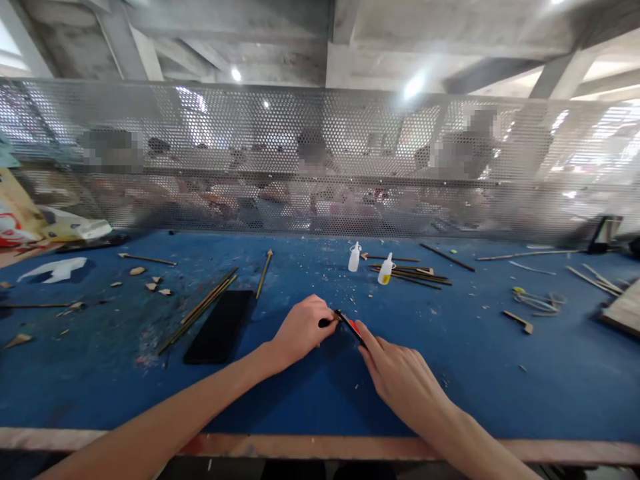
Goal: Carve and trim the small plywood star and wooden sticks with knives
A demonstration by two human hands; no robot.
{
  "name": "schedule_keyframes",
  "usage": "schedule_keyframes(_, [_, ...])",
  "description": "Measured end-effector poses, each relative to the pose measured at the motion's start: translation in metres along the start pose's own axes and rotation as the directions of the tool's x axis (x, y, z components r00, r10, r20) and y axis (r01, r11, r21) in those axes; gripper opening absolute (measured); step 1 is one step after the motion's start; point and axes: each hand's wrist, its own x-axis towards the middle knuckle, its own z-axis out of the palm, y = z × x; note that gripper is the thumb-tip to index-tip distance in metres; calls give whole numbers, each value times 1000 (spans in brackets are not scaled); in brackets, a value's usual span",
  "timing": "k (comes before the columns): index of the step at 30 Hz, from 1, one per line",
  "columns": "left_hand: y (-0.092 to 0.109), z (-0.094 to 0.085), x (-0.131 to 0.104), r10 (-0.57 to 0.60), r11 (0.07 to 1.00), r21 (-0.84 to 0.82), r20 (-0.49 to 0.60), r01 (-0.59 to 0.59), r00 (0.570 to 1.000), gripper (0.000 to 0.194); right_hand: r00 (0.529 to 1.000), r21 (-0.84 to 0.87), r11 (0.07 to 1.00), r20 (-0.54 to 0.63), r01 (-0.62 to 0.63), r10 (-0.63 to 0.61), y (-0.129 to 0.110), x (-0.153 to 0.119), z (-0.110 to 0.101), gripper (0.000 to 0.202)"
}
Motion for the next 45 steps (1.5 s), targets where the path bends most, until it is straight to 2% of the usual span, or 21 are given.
schedule_keyframes(6, [0,1,0,-9,1000,-1,-3,9,1000,20,1000,20,1000,23,-22,22,-1,0,-4,42])
schedule_keyframes(11, [3,1,-1,-26,999,20,-8,26,1000,21,998,156,985,10,-68,67,2,7,-2,41])
schedule_keyframes(15, [6,2,0,-60,997,49,-32,61,998,18,994,239,966,-24,-101,109,8,13,-8,41])
schedule_keyframes(19, [6,0,0,-95,994,41,-77,98,992,7,976,248,958,-123,-146,181,32,6,-20,40])
schedule_keyframes(22, [5,-1,-1,-132,991,-34,-125,129,983,2,960,193,951,-92,-242,263,61,-4,-23,35])
schedule_keyframes(25, [2,-3,-2,-174,968,-208,-151,141,973,8,936,177,923,-27,-342,352,85,-9,-21,34])
schedule_keyframes(29, [-7,-16,4,-165,940,-321,-137,114,977,12,899,193,887,-46,-420,436,100,-2,-14,34])
schedule_keyframes(33, [-24,-42,11,-265,882,-426,-92,203,960,16,927,158,923,-75,-352,366,107,9,-7,32])
schedule_keyframes(36, [-38,-53,11,-393,798,-525,-79,296,916,24,949,104,946,-49,-306,312,113,14,0,28])
schedule_keyframes(38, [-46,-53,8,-440,756,-570,-79,322,894,28,958,86,956,-42,-279,283,116,16,5,27])
schedule_keyframes(42, [-55,-45,-1,-466,715,-615,-65,332,883,31,976,55,976,-49,-209,212,117,17,12,32])
schedule_keyframes(45, [-54,-40,-3,-471,711,-627,-89,318,877,32,980,0,987,-116,-162,161,107,25,6,37])
